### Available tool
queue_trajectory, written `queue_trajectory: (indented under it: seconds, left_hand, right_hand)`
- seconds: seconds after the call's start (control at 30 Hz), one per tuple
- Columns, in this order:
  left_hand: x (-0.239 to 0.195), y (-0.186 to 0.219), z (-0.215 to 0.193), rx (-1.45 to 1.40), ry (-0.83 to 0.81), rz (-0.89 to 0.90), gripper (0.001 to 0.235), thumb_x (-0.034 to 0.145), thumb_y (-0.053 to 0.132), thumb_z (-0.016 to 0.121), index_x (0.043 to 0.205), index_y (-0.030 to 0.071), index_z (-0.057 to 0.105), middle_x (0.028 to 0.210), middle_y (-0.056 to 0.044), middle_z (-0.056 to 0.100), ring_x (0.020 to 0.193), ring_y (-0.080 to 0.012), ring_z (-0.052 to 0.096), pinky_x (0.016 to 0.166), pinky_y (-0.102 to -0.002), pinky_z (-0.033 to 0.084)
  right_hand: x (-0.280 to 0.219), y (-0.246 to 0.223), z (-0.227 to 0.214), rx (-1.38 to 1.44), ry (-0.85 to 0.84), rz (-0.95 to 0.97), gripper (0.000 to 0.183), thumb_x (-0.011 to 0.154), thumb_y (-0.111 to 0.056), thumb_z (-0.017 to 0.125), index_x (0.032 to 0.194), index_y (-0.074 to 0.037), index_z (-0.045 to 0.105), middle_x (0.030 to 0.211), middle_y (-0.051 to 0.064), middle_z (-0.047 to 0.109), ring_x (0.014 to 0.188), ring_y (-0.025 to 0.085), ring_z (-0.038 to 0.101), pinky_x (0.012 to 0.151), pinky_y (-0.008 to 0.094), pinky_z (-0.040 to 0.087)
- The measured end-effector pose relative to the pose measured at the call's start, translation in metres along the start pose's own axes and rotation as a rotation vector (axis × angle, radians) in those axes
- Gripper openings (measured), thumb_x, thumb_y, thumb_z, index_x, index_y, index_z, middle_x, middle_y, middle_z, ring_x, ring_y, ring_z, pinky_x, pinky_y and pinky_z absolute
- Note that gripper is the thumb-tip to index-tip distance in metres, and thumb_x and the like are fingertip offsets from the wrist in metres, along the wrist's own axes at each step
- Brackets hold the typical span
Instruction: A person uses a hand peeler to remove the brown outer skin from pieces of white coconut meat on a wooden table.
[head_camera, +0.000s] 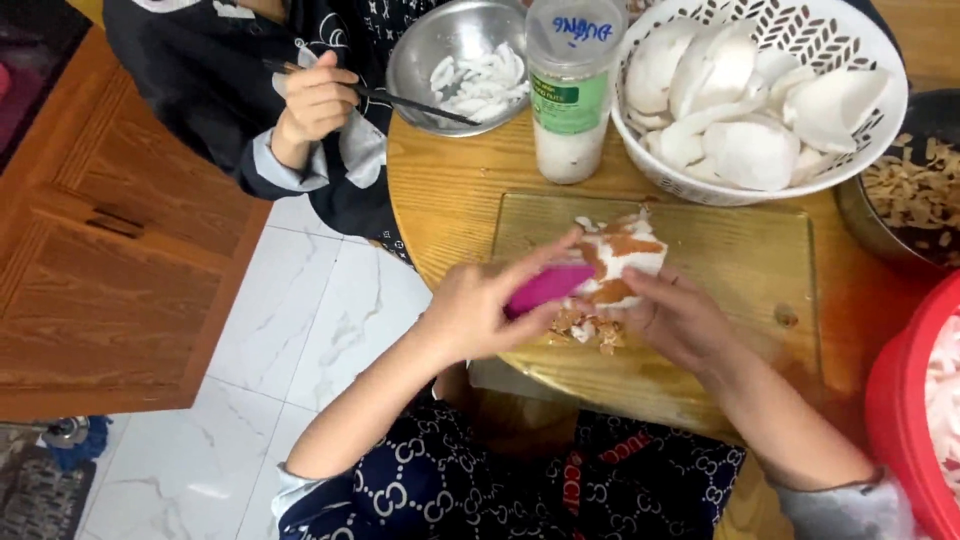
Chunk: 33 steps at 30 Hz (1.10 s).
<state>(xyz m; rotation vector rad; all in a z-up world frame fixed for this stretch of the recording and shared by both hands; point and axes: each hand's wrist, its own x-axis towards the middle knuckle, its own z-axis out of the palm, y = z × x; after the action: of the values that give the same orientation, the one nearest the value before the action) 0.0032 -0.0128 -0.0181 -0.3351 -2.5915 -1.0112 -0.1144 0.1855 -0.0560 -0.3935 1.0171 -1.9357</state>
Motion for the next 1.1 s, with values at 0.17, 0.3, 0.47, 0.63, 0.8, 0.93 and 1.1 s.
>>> queue_trajectory:
  seconds: [0.17, 0.3, 0.47, 0.63, 0.8, 0.93, 1.1]
  left_hand:
    - [0.000, 0.025, -0.005, 0.221, -0.064, 0.097, 0.057, 0.094, 0.034, 0.058, 0.147, 0.021, 0.044, 0.059, -0.011, 0.066, 0.046, -0.0274, 0.065, 0.046, -0.035, 0.056]
    - [0.003, 0.030, -0.011, 0.211, -0.076, 0.100, 0.053, 0.097, 0.035, 0.056, 0.147, 0.023, 0.044, 0.056, -0.010, 0.064, 0.043, -0.0216, 0.063, 0.047, -0.028, 0.056]
    - [0.006, 0.027, -0.006, 0.271, -0.003, 0.129, 0.047, 0.098, 0.039, 0.052, 0.143, 0.031, 0.049, 0.061, -0.010, 0.066, 0.047, -0.0241, 0.066, 0.046, -0.030, 0.054]
    - [0.007, 0.028, -0.003, 0.295, 0.019, 0.138, 0.042, 0.100, 0.040, 0.049, 0.141, 0.033, 0.052, 0.062, -0.011, 0.066, 0.048, -0.0247, 0.066, 0.045, -0.030, 0.054]
    - [0.007, 0.027, -0.002, 0.345, 0.057, 0.149, 0.040, 0.100, 0.041, 0.048, 0.139, 0.035, 0.052, 0.068, -0.014, 0.069, 0.053, -0.0270, 0.069, 0.046, -0.031, 0.055]
    - [0.006, 0.025, -0.001, 0.346, 0.063, 0.161, 0.038, 0.101, 0.042, 0.046, 0.138, 0.036, 0.053, 0.069, -0.013, 0.069, 0.055, -0.0277, 0.070, 0.048, -0.032, 0.056]
    - [0.005, 0.022, 0.001, 0.377, 0.079, 0.170, 0.039, 0.101, 0.043, 0.045, 0.140, 0.038, 0.051, 0.070, -0.012, 0.069, 0.055, -0.0278, 0.070, 0.050, -0.032, 0.057]
  right_hand:
    - [0.001, 0.016, -0.018, 0.065, 0.038, -0.201, 0.032, 0.086, -0.001, 0.058, 0.117, -0.005, 0.065, 0.111, 0.011, 0.071, 0.100, 0.027, 0.070, 0.091, 0.051, 0.056]
    - [-0.007, 0.015, -0.005, 0.039, 0.017, -0.257, 0.033, 0.086, 0.002, 0.056, 0.117, -0.003, 0.065, 0.112, 0.013, 0.071, 0.103, 0.029, 0.069, 0.094, 0.057, 0.053]
    - [-0.009, 0.017, -0.003, 0.023, -0.094, -0.387, 0.044, 0.087, 0.005, 0.052, 0.129, -0.004, 0.059, 0.127, 0.013, 0.065, 0.119, 0.030, 0.059, 0.104, 0.058, 0.046]
    - [-0.008, 0.024, -0.008, -0.007, -0.094, -0.423, 0.045, 0.087, 0.006, 0.051, 0.131, -0.004, 0.058, 0.128, 0.013, 0.064, 0.120, 0.031, 0.059, 0.104, 0.060, 0.045]
    - [-0.006, 0.033, -0.010, -0.012, -0.060, -0.431, 0.049, 0.086, 0.005, 0.053, 0.134, -0.003, 0.054, 0.129, 0.014, 0.063, 0.123, 0.031, 0.056, 0.103, 0.059, 0.045]
    - [-0.004, 0.037, -0.020, 0.055, -0.053, -0.397, 0.049, 0.088, 0.000, 0.054, 0.136, -0.004, 0.052, 0.132, 0.013, 0.061, 0.123, 0.031, 0.056, 0.103, 0.057, 0.045]
    - [0.002, 0.050, -0.047, 0.071, 0.009, -0.407, 0.044, 0.092, -0.006, 0.046, 0.136, -0.003, 0.051, 0.129, 0.015, 0.062, 0.120, 0.033, 0.059, 0.106, 0.060, 0.043]
